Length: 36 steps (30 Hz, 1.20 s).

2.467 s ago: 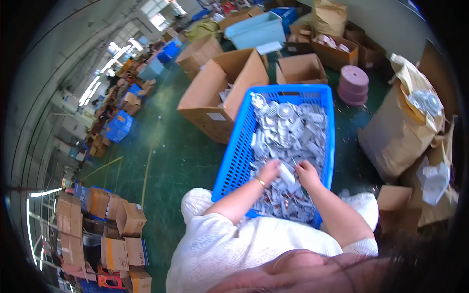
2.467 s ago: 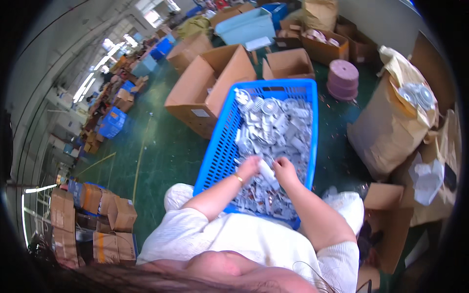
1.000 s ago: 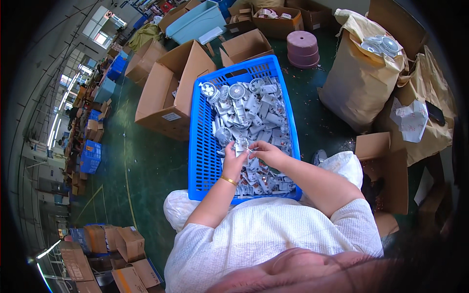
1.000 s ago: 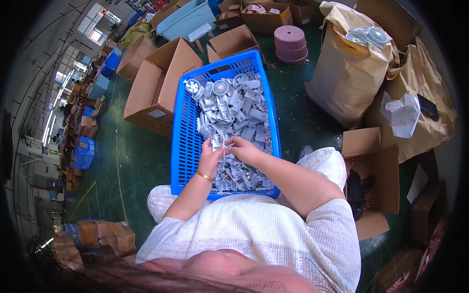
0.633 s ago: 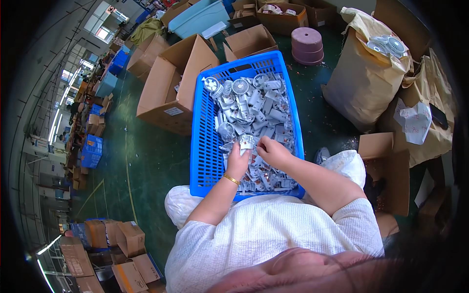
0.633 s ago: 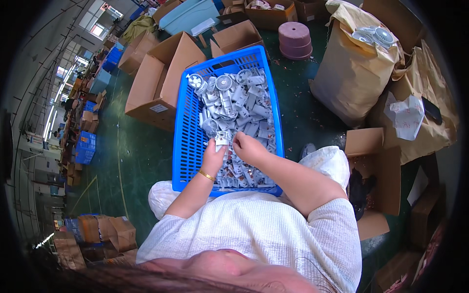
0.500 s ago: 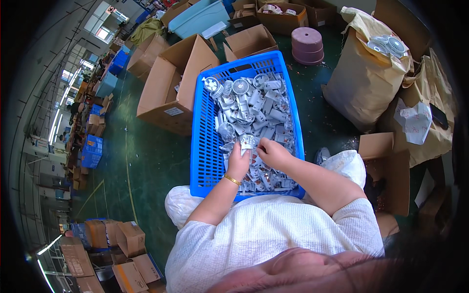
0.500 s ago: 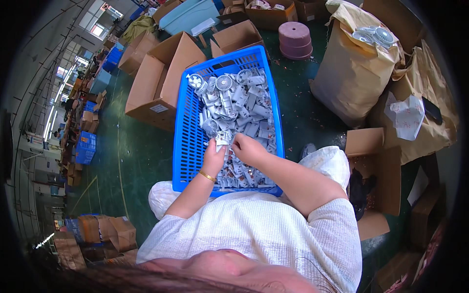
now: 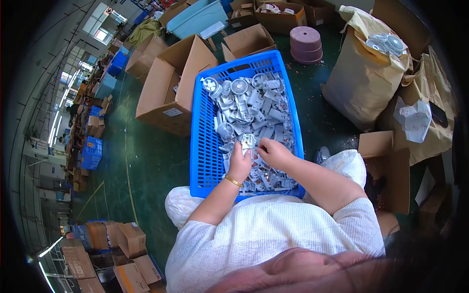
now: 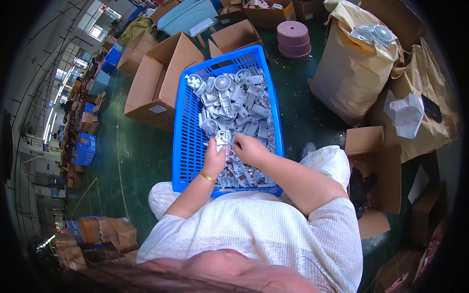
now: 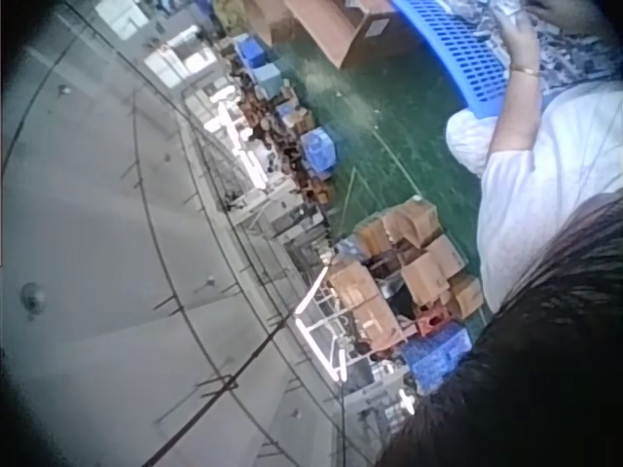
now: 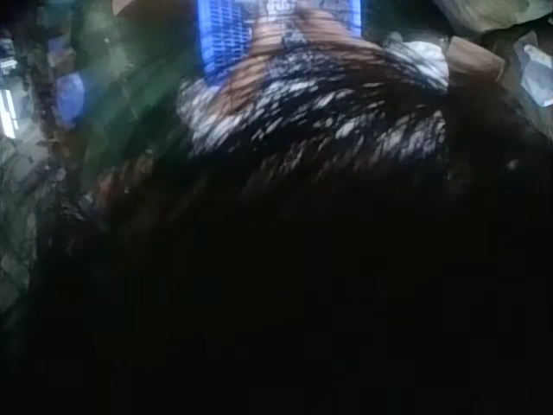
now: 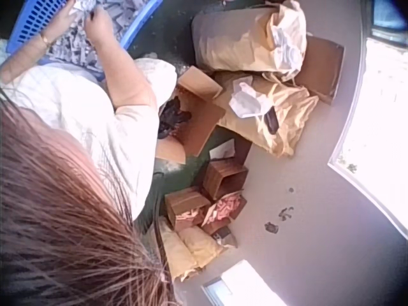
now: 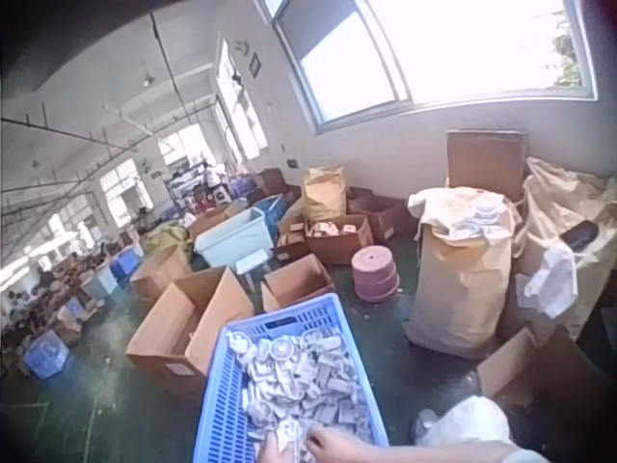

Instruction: The person takes plastic casing parts and small components from a blue basket, fits them together by hand and with a hand tool, and tosses the assembled pieces into a cardboard box.

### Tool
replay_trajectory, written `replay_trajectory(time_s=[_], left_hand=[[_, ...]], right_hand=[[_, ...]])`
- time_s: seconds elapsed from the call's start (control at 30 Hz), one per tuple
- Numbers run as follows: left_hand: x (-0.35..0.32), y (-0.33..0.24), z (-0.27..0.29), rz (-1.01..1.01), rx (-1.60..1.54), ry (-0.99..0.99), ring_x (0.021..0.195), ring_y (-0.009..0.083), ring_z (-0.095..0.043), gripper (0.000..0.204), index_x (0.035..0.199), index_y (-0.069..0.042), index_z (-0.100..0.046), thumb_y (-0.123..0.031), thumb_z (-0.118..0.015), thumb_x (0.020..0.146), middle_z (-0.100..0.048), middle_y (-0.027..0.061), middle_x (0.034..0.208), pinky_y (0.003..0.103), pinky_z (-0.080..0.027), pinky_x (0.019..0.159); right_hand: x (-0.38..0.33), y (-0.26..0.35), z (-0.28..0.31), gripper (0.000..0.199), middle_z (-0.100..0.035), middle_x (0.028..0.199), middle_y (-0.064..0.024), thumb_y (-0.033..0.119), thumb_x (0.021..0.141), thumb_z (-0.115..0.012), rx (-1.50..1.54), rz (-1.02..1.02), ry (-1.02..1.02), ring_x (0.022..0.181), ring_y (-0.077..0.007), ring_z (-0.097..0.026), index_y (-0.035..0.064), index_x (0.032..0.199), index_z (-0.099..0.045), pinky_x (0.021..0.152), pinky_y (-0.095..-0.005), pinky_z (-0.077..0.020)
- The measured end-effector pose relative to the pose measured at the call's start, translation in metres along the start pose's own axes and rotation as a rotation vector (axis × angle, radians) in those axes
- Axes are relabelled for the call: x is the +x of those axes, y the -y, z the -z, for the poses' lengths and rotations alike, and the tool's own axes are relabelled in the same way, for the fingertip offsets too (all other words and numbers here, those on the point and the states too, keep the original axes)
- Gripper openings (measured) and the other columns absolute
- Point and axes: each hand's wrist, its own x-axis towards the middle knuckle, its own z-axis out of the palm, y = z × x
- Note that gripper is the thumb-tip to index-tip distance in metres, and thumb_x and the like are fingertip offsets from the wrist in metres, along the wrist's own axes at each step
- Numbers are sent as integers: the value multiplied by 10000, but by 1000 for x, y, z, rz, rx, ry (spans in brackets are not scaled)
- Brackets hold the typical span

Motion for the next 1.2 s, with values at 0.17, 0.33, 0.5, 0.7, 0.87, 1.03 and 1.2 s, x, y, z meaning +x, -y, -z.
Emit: replay_trajectory(time_s=[0.17,0.33,0.5,0.7,0.87,1.03,1.2], left_hand=[[5,20,0,93,-139,89,616,150,-583,228,1045,-3,-369,-6,-444,829,-552,118,872,269,-503,478],[5,19,-1,126,-147,93,632,140,-580,234,1063,-9,-360,0,-424,838,-542,99,872,265,-510,466],[10,14,-1,194,-261,78,631,149,-580,221,1057,-19,-360,2,-413,843,-543,103,882,268,-510,469],[15,18,1,183,-315,48,649,161,-593,216,1062,-28,-354,-1,-397,852,-542,108,893,275,-521,487],[14,28,2,121,-266,72,665,156,-598,266,1101,-12,-340,11,-398,842,-538,115,923,268,-523,497],[9,24,0,89,-198,56,668,138,-579,270,1100,-8,-354,23,-399,836,-538,103,912,255,-510,513],[5,21,-4,83,-174,18,666,141,-582,276,1100,-6,-357,28,-396,828,-539,108,913,256,-507,502]], right_hand=[[0,-2,1,154,-579,745,-176,164,774,-540,-39,38,3,710,-346,-560,14,801,-520,612,-402,-432],[-3,-4,-7,150,-577,736,-180,155,780,-540,-27,47,-65,705,-345,-560,10,800,-512,609,-399,-429],[-3,2,-13,161,-576,731,-184,153,788,-539,108,-44,-91,699,-340,-560,-5,797,-509,607,-393,-426],[9,-2,-4,168,-578,723,-183,153,783,-542,130,-13,-152,689,-338,-559,-12,793,-515,603,-388,-427],[7,-7,-5,154,-579,717,-158,158,767,-554,77,-6,0,668,-311,-562,9,787,-522,590,-378,-429],[6,-5,-5,146,-576,711,-151,156,765,-555,70,-21,14,666,-296,-564,15,786,-523,587,-375,-429],[3,-1,-10,143,-583,706,-160,149,787,-531,120,-114,3,659,-291,-566,7,792,-519,585,-364,-432]])
